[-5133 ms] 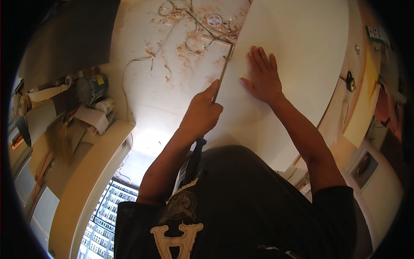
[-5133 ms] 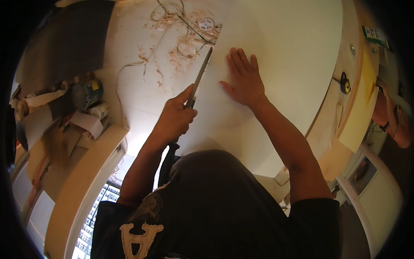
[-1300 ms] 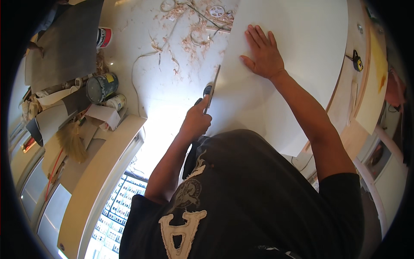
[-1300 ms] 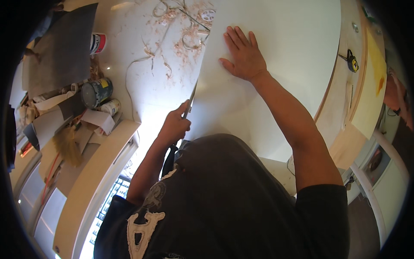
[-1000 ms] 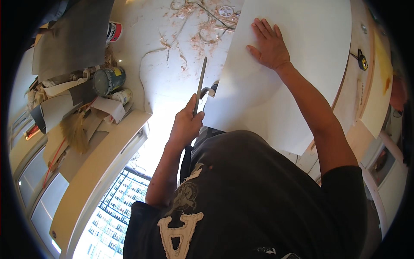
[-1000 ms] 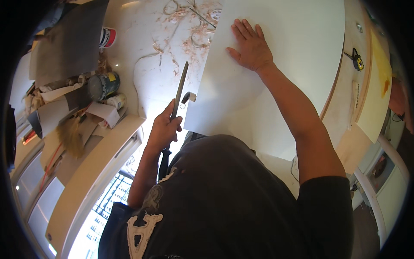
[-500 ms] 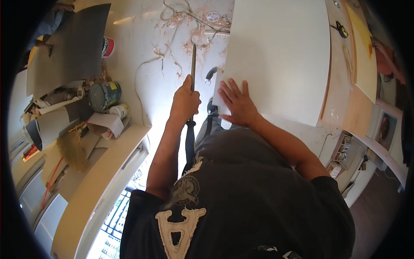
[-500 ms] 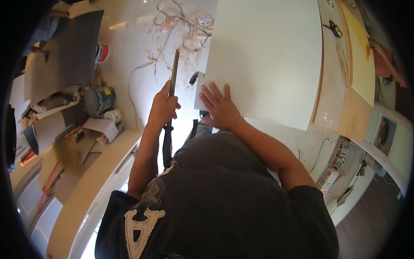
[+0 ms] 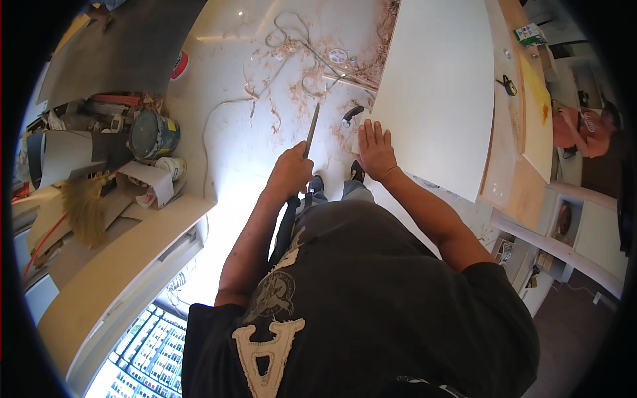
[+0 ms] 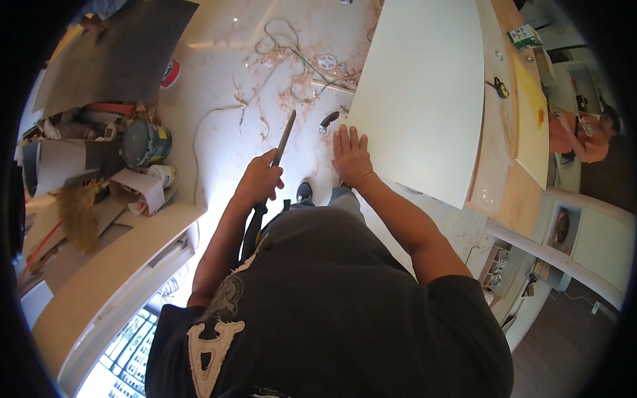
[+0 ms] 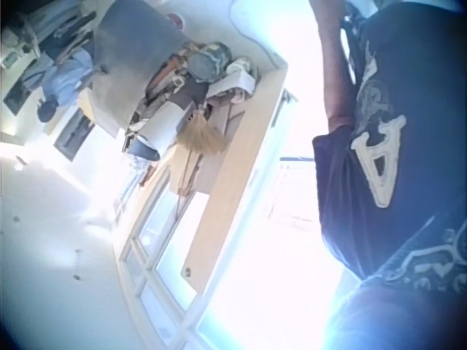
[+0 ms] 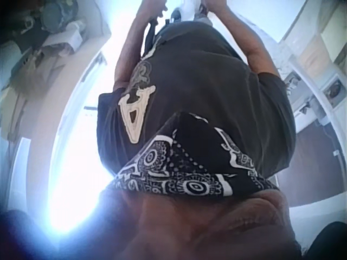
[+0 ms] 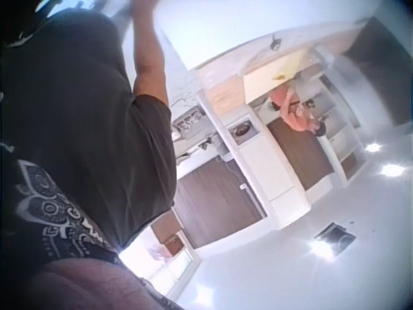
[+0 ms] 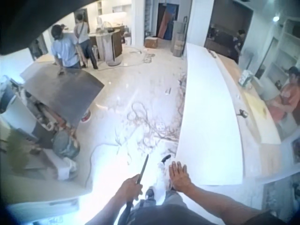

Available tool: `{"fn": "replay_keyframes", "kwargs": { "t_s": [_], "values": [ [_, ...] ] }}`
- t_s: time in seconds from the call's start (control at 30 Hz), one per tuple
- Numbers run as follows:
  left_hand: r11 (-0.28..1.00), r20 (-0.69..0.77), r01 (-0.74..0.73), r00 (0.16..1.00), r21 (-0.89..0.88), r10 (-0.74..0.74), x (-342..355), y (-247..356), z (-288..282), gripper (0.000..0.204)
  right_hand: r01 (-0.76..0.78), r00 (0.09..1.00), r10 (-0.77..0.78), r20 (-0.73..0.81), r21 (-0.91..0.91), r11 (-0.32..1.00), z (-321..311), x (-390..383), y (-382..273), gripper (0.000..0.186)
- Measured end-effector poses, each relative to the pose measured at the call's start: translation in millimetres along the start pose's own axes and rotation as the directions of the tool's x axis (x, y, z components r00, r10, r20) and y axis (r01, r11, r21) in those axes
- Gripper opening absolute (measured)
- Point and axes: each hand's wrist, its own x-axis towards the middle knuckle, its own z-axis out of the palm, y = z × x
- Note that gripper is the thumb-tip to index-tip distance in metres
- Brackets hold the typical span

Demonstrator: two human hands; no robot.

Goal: The person files the edges of a panel using a hand file, wipes the board with a cloth, and shifts the panel to file along its other edges and corners.

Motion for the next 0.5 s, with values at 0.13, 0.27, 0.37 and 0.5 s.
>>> {"fn": "replay_keyframes", "kwargs": {
  "t_s": [0.13, 0.27, 0.37, 0.5],
  "values": [
    [0.959, 0.040, -0.237, 0.972, 0.157, 0.233, 6, -5, 4, 0.037, -0.041, 0.999, 0.041, -0.016, 0.008, 0.999, -4, 7, -5, 0.085],
    [0.990, 0.112, -0.128, 0.985, -0.049, 0.133, 5, 37, 15, 0.051, 0.012, 1.000, -0.010, -0.012, 0.149, 0.989, -9, 6, 13, 0.090],
    [0.986, 0.178, -0.121, 0.974, -0.116, 0.141, 22, 49, 23, 0.051, 0.032, 0.999, -0.033, -0.002, 0.297, 0.954, -21, -5, 35, 0.090],
    [0.973, 0.179, -0.130, 0.970, -0.190, 0.165, 44, 66, 48, 0.047, -0.157, 0.980, 0.151, 0.127, 0.038, 0.987, -22, -21, 34, 0.084]
  ]
}}
